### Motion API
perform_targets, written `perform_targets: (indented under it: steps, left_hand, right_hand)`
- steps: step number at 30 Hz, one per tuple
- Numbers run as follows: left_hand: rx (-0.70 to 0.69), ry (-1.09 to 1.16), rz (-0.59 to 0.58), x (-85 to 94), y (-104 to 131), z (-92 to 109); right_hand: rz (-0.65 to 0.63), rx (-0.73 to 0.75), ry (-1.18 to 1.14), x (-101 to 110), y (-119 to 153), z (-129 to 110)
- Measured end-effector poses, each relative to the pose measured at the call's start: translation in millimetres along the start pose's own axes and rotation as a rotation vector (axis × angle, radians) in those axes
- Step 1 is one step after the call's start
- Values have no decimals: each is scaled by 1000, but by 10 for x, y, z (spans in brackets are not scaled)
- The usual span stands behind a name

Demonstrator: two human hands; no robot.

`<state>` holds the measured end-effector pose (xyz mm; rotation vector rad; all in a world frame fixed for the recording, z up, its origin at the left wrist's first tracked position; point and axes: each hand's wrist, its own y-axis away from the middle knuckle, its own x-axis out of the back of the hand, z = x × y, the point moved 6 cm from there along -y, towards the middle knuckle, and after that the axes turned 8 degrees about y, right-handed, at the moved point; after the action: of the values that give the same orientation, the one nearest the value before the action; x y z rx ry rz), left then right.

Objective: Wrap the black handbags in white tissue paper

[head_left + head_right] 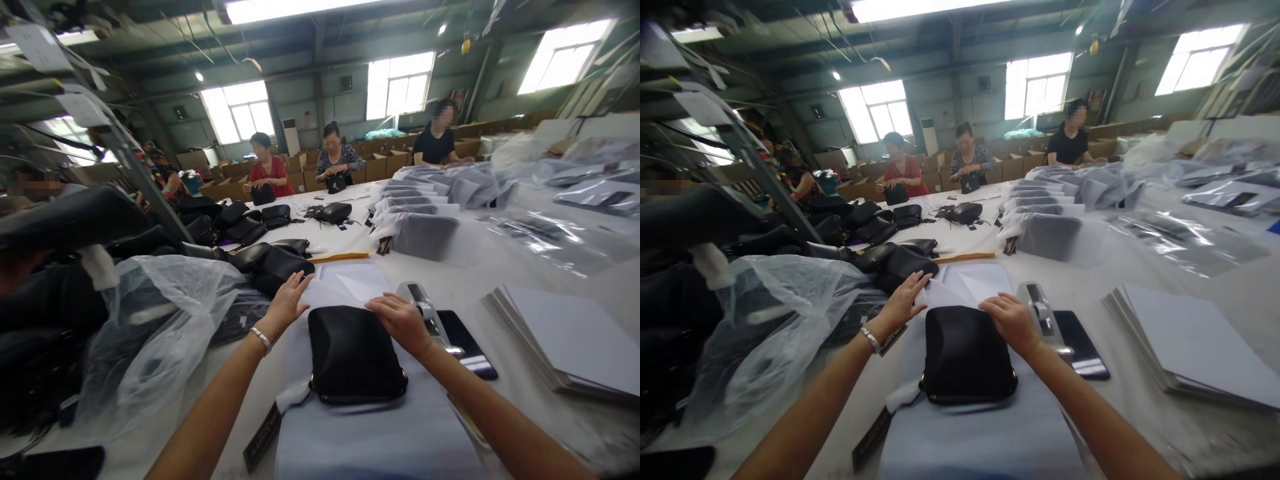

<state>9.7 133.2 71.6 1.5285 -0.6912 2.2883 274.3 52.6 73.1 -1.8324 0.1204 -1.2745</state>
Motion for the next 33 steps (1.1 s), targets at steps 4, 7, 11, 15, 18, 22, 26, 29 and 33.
perform_targets:
  steps: [4, 7, 11, 15, 18, 22, 26, 29, 33]
  left_hand:
    - [35, 3, -104, -283, -212, -220]
    - [78, -8, -182, -425, -255, -322]
    - [164, -56, -209, -426, -154, -480]
    - [306, -49, -188, -318, -53, -638]
    - [355, 55, -162, -258, -123, -623]
    - [259, 353, -159, -270, -413, -433]
    - [227, 705, -262, -402, -603, -322]
    - [250, 900, -290, -432, -558, -322]
    - [285, 1060, -242, -297, -319, -358]
  right_hand:
    - [40, -7, 13, 49, 59, -27]
    - [52, -15, 26, 72, 115, -17]
    - [75, -14, 35, 79, 146, 18]
    - [88, 5, 33, 100, 131, 26]
    - [100, 16, 32, 155, 106, 4]
    - [135, 22, 35, 244, 91, -24]
    - [122, 6, 32, 251, 112, 7]
    - [115, -38, 13, 227, 139, 69]
    - [160, -103, -15, 235, 126, 116]
